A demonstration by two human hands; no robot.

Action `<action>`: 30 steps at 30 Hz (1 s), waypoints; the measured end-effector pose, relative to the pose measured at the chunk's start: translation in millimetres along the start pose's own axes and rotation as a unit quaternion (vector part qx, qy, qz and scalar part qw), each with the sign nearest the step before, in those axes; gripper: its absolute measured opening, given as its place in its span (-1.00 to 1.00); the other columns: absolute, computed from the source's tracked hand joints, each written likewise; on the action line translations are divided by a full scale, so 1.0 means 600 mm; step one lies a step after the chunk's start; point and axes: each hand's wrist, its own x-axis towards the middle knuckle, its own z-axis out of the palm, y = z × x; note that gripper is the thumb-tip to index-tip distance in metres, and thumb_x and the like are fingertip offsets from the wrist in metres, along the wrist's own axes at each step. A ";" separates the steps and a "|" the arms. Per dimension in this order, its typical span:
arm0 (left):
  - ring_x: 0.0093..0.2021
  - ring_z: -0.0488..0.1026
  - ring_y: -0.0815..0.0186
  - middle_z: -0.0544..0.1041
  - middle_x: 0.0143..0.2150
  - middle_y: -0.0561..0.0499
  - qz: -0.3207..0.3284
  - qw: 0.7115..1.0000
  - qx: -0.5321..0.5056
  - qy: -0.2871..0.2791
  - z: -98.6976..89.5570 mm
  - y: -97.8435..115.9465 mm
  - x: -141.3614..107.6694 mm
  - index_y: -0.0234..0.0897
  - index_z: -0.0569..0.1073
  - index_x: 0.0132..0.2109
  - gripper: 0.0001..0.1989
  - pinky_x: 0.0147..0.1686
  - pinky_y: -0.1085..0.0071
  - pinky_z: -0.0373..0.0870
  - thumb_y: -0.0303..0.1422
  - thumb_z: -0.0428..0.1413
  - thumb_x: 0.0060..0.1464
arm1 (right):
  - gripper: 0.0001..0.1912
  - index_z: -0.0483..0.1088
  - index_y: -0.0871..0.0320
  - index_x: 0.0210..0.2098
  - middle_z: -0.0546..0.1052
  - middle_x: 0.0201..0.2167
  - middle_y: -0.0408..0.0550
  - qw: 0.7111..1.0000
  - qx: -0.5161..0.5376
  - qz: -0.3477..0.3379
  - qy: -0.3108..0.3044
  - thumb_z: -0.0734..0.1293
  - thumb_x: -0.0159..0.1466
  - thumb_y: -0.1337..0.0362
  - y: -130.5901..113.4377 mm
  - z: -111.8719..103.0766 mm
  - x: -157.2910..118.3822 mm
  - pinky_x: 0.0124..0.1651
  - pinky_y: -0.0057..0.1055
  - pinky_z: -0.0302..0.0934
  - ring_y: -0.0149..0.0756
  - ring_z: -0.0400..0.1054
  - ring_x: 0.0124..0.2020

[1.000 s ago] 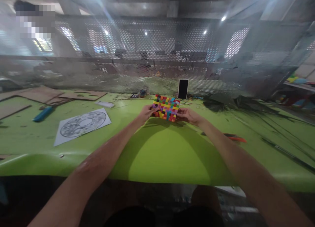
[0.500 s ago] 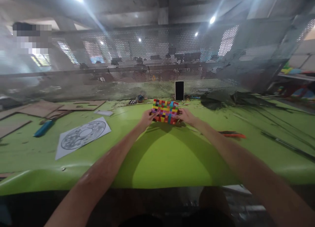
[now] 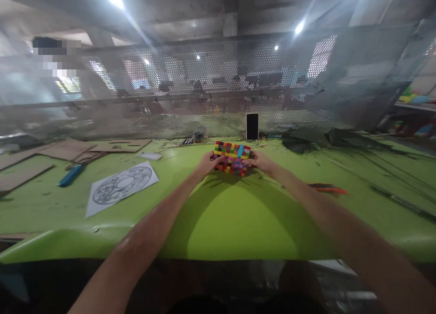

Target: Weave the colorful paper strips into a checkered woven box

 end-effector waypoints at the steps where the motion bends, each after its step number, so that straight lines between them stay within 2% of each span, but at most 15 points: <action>1: -0.29 0.55 0.23 0.60 -0.38 0.01 0.005 1.000 0.004 0.012 0.002 0.001 -0.001 -0.27 0.56 -0.28 -0.58 -0.32 0.38 0.50 -0.07 0.44 -0.17 | -0.64 0.58 0.13 -0.14 0.67 -0.14 0.00 1.000 -0.009 -0.005 0.006 0.58 0.06 0.28 0.001 0.006 0.001 -0.18 -0.32 0.51 -0.23 0.55 -0.21; 3: -0.35 0.53 0.25 0.59 -0.40 0.01 0.014 0.999 0.010 0.035 0.005 0.003 -0.002 -0.28 0.55 -0.32 -0.58 -0.37 0.40 0.47 -0.03 0.41 -0.12 | -0.71 0.60 0.17 -0.25 0.67 -0.27 0.00 1.000 -0.024 -0.005 0.012 0.60 0.05 0.21 0.005 0.014 0.002 -0.20 -0.29 0.51 -0.23 0.53 -0.29; 5: -0.40 0.50 0.28 0.59 -0.41 0.00 0.019 0.999 0.012 0.048 0.007 0.005 -0.004 -0.29 0.54 -0.35 -0.57 -0.42 0.42 0.44 0.00 0.38 -0.09 | -0.70 0.60 0.18 -0.29 0.66 -0.32 -0.02 0.999 -0.028 0.000 0.015 0.61 0.04 0.17 0.009 0.018 0.003 -0.21 -0.29 0.50 -0.25 0.52 -0.33; 9: -0.43 0.48 0.29 0.57 -0.44 0.00 0.018 0.998 0.014 0.053 0.012 0.007 -0.007 -0.30 0.54 -0.38 -0.55 -0.47 0.41 0.40 0.03 0.38 -0.10 | -0.63 0.62 0.17 -0.26 0.67 -0.28 -0.03 0.999 -0.029 0.006 0.023 0.64 -0.01 0.13 0.015 0.012 0.002 -0.24 -0.30 0.50 -0.25 0.52 -0.34; 13: -0.36 0.52 0.27 0.59 -0.38 0.00 0.031 0.998 0.003 0.054 0.015 0.007 -0.009 -0.28 0.52 -0.31 -0.53 -0.38 0.39 0.46 0.04 0.38 -0.11 | -0.67 0.62 0.18 -0.29 0.67 -0.30 0.00 0.999 -0.026 0.011 0.024 0.63 0.02 0.15 0.015 0.006 0.003 -0.24 -0.29 0.51 -0.25 0.52 -0.35; 16: -0.33 0.50 0.32 0.57 -0.33 0.04 0.051 0.996 -0.002 0.068 0.009 0.009 -0.007 -0.25 0.46 -0.29 -0.51 -0.36 0.43 0.44 -0.02 0.44 -0.20 | -0.69 0.62 0.14 -0.22 0.68 -0.22 -0.03 0.998 -0.007 -0.002 0.055 0.62 0.05 0.23 0.015 0.001 0.007 -0.17 -0.26 0.52 -0.25 0.54 -0.32; 20: -0.42 0.44 0.36 0.52 -0.44 0.07 0.046 0.998 0.005 0.050 -0.003 0.008 -0.004 -0.27 0.41 -0.39 -0.47 -0.42 0.44 0.38 -0.05 0.48 -0.33 | -0.69 0.60 0.14 -0.21 0.68 -0.19 -0.02 0.997 0.006 -0.007 0.071 0.61 0.05 0.26 0.018 -0.009 0.012 -0.15 -0.22 0.54 -0.25 0.55 -0.31; 23: -0.47 0.40 0.38 0.50 -0.50 0.07 0.039 0.999 0.015 0.034 -0.007 0.005 -0.004 -0.30 0.45 -0.46 -0.48 -0.43 0.43 0.35 -0.03 0.49 -0.38 | -0.67 0.61 0.18 -0.22 0.68 -0.20 0.01 0.998 0.005 -0.009 0.061 0.61 0.04 0.22 0.017 -0.014 0.010 -0.18 -0.21 0.54 -0.23 0.56 -0.31; 30: -0.35 0.53 0.26 0.64 -0.34 -0.05 0.042 0.998 0.023 0.028 -0.003 0.003 -0.007 -0.33 0.61 -0.31 -0.47 -0.29 0.34 0.47 0.03 0.45 -0.28 | -0.56 0.62 0.15 -0.15 0.68 -0.16 0.00 0.998 -0.029 -0.038 0.033 0.62 0.02 0.09 0.014 -0.009 0.009 -0.10 -0.11 0.55 -0.16 0.57 -0.26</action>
